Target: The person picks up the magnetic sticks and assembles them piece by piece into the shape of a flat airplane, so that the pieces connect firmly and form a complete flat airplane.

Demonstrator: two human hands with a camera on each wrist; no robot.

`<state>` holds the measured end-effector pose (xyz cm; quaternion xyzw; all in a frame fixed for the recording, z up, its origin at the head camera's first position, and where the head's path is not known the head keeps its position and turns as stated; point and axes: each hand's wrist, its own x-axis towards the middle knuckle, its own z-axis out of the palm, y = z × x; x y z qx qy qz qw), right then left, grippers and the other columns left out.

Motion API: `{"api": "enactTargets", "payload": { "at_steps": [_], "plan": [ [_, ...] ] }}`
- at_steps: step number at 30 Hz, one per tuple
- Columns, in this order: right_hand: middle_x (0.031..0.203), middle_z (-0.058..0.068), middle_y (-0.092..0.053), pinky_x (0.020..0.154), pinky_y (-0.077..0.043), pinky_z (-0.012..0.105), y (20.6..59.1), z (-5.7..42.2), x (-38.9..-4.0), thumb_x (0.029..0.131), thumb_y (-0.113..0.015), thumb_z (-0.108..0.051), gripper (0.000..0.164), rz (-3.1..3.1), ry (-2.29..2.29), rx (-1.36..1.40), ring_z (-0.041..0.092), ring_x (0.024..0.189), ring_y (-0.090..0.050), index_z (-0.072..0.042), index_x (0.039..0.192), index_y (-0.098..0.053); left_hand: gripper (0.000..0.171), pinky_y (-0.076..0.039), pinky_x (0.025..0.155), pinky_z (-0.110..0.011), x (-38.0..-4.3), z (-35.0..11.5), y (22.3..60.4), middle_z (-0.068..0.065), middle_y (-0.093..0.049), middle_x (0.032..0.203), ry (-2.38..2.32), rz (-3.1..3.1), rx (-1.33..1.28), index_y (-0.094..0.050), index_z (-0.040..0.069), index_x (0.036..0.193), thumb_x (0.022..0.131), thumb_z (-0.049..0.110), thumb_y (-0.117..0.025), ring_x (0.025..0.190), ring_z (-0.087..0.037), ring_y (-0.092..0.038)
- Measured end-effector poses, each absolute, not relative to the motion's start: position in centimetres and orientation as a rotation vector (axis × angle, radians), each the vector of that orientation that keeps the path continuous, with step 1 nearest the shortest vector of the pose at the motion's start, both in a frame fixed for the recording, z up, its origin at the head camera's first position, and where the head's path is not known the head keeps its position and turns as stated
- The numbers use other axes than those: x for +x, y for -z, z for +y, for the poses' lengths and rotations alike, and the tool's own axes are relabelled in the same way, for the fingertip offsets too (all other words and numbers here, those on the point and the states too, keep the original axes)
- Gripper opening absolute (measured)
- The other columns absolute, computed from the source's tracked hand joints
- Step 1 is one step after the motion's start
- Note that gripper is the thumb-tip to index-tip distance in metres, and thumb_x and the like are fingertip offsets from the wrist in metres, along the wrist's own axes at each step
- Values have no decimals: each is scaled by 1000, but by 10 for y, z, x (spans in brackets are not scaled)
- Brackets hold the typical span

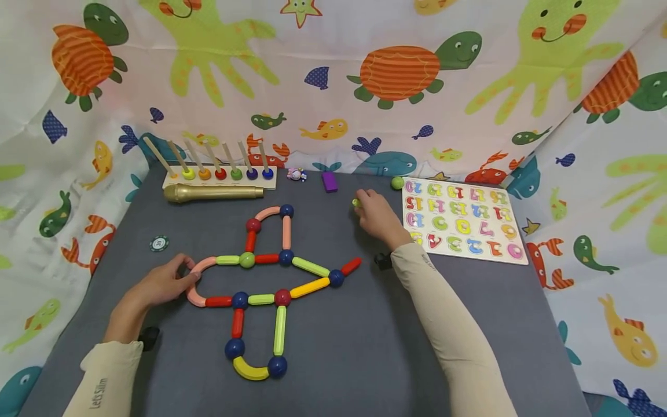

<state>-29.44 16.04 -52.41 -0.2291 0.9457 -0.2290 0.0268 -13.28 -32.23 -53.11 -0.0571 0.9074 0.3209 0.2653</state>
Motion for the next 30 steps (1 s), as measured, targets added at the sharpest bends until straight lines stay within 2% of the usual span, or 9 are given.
{"api": "enactTargets", "payload": {
  "at_steps": [4, 13, 19, 24, 30],
  "plan": [
    [102, 21, -57, 85, -48, 55, 522, 162, -293, 106, -64, -6, 17, 2932, 660, -703, 40, 91, -57, 3, 118, -54, 38, -37, 70, -42, -132, -324, 530, -16, -51, 95, -851, 2456, -146, -48, 0, 129, 109, 29, -60, 84, -32, -53],
    [121, 26, -53, 90, -50, 60, 528, 167, -293, 108, -51, -2, 23, 3022, 695, -568, 43, 101, -59, 5, 130, -50, 37, -38, 71, -42, -132, -322, 529, -16, -52, 96, -849, 2452, -152, -48, -1, 129, 109, 29, -59, 86, -33, -54],
    [113, 30, -59, 93, -47, 60, 526, 176, -292, 110, -50, -1, 27, 3088, 936, -452, 46, 101, -59, 11, 133, -51, 38, -39, 70, -42, -132, -320, 527, -16, -52, 96, -846, 2451, -159, -48, -1, 130, 110, 29, -59, 85, -33, -54],
    [102, 24, -63, 82, -47, 56, 517, 185, -283, 110, -55, -6, 26, 3142, 1118, -438, 40, 87, -59, 9, 131, -57, 38, -38, 69, -41, -132, -320, 528, -15, -51, 94, -851, 2442, -165, -48, -1, 131, 110, 29, -59, 84, -32, -53],
    [101, 20, -64, 78, -44, 48, 510, 202, -251, 105, -66, -5, 26, 3103, 1124, -526, 33, 84, -56, 7, 129, -66, 36, -37, 66, -40, -131, -323, 533, -13, -49, 89, -874, 2440, -164, -48, 1, 129, 110, 30, -58, 78, -29, -52]
  ]
}}
